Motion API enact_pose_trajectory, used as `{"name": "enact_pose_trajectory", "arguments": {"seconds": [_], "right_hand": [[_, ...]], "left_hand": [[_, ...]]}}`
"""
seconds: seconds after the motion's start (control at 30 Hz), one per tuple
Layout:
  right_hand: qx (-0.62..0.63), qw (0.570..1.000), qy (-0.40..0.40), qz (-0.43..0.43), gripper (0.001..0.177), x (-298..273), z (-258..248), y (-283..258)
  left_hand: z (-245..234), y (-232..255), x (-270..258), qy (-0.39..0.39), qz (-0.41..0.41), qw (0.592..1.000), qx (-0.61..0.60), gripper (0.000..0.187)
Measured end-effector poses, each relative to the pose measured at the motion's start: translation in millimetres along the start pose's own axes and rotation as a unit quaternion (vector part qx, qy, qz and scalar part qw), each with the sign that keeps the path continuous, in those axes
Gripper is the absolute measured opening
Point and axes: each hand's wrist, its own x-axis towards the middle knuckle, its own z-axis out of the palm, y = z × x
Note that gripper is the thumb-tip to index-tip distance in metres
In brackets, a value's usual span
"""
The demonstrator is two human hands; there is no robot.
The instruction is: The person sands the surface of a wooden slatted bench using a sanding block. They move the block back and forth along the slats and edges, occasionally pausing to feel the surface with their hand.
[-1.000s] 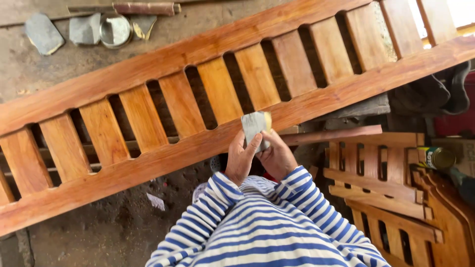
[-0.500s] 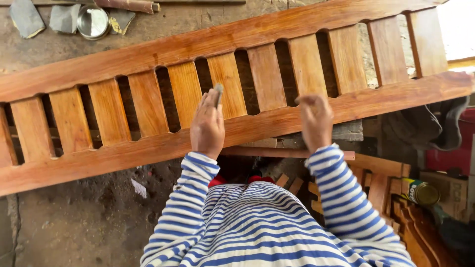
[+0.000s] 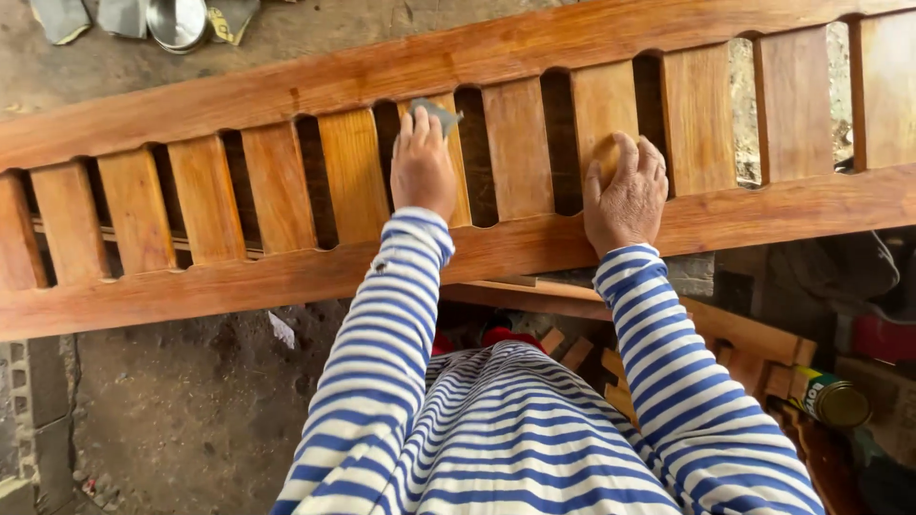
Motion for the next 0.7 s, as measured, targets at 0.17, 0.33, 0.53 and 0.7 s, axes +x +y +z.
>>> {"name": "enact_pose_trajectory", "arguments": {"seconds": [0.17, 0.33, 0.53, 0.7], "right_hand": [[0.003, 1.000, -0.007, 0.009, 0.046, -0.3, 5.9, 4.3], [0.007, 1.000, -0.002, 0.006, 0.047, 0.3, 5.1, 6.4], [0.011, 1.000, -0.010, 0.018, 0.046, 0.9, 4.6, 4.8], [0.022, 0.999, -0.005, 0.027, 0.045, 1.1, 3.2, 3.3]], "left_hand": [[-27.0, 10.3, -24.3, -0.016, -0.003, 1.000, -0.018, 0.034], [-86.1, 33.9, -94.1, -0.094, 0.037, 0.992, -0.072, 0.041], [-42.3, 24.0, -51.7, -0.071, 0.068, 0.992, -0.075, 0.040], [3.1, 0.3, -5.6, -0.018, 0.100, 0.994, -0.031, 0.035]]}}
